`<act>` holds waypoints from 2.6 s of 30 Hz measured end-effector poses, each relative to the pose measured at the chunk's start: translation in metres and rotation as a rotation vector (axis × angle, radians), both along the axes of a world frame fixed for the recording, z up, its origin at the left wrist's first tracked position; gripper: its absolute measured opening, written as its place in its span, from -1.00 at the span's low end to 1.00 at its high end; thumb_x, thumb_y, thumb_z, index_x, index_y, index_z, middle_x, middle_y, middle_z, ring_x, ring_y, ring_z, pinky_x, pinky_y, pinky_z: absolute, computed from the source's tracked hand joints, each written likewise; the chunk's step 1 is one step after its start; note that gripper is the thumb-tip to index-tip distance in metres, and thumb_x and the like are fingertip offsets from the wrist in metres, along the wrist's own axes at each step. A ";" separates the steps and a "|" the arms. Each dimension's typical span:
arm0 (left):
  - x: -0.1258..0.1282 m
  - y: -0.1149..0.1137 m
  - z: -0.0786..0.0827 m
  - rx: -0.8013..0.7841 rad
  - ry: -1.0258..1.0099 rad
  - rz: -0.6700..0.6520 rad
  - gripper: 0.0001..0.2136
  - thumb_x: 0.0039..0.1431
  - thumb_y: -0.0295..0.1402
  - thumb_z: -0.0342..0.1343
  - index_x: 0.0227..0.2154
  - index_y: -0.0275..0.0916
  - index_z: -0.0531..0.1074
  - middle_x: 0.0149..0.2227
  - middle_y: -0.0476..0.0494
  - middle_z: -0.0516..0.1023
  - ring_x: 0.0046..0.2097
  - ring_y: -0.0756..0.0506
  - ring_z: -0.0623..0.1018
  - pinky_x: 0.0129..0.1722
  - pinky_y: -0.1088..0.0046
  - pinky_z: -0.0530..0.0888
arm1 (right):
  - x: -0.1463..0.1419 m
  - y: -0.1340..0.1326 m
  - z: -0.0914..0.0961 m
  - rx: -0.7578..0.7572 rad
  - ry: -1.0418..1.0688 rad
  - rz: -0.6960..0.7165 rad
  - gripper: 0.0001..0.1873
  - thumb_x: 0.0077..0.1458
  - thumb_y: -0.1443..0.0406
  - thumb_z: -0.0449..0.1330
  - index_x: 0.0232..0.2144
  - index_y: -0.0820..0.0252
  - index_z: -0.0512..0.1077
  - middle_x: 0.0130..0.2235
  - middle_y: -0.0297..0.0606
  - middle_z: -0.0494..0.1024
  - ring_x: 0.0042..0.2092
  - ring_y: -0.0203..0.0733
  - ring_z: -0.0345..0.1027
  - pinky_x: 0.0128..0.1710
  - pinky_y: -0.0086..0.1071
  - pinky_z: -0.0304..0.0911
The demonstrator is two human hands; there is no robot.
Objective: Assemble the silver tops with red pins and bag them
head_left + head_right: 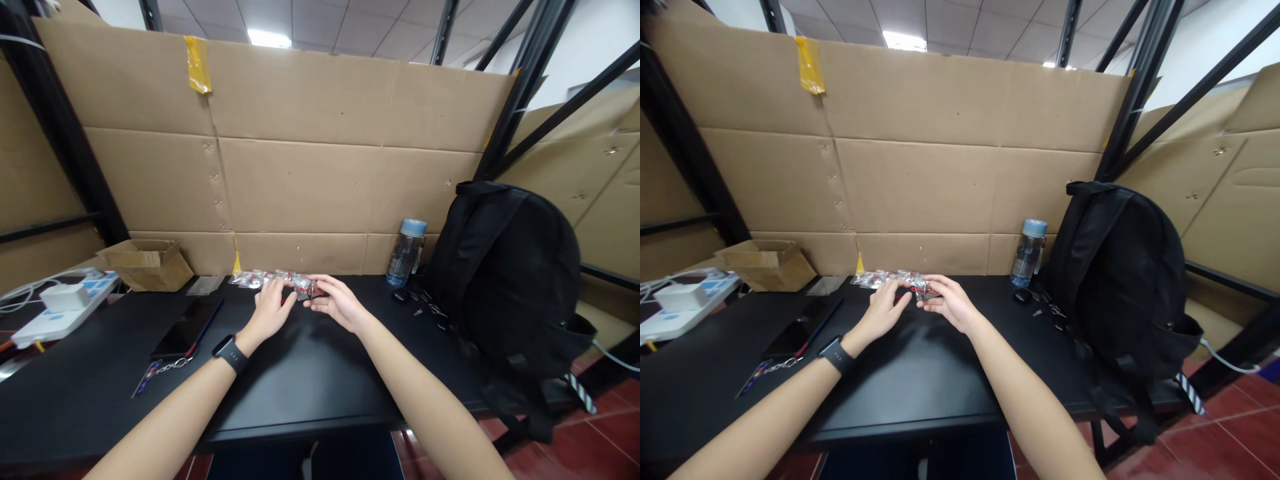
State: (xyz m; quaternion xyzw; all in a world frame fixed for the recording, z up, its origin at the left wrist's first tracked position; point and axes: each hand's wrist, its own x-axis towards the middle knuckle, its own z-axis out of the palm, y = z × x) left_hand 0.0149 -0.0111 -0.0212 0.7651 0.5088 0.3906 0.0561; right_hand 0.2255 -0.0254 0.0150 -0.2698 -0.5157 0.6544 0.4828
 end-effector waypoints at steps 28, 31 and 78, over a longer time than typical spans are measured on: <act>-0.001 0.007 -0.020 -0.108 0.342 -0.219 -0.73 0.24 -0.15 0.10 -0.06 -0.09 0.48 0.04 -0.25 0.49 0.22 -0.38 0.27 0.14 -0.10 0.18 | 0.027 0.002 0.010 0.173 -0.064 -0.052 -0.47 -0.06 0.23 0.46 -0.01 0.02 0.44 0.08 -0.19 0.43 -0.15 -0.14 0.57 -0.19 -0.31 0.50; -0.002 0.005 -0.020 -0.121 0.350 -0.228 -0.77 0.24 -0.17 0.11 -0.09 -0.07 0.47 0.04 -0.22 0.49 0.24 -0.39 0.24 0.14 -0.14 0.17 | 0.030 0.005 0.009 0.221 -0.186 -0.111 -0.47 -0.10 0.24 0.47 -0.04 0.05 0.48 0.06 -0.18 0.46 -0.20 -0.18 0.56 -0.27 -0.36 0.50; -0.010 -0.020 -0.001 -0.147 0.434 -0.506 -0.52 0.16 -0.12 0.20 0.16 0.19 0.36 0.20 -0.09 0.42 0.29 -0.40 0.20 0.23 -0.10 0.15 | 0.031 0.000 0.002 0.648 -1.486 -0.056 -0.66 -0.15 0.37 0.35 -0.25 -0.05 0.62 -0.28 -0.36 0.64 -0.28 -0.18 0.49 -0.35 -0.45 0.21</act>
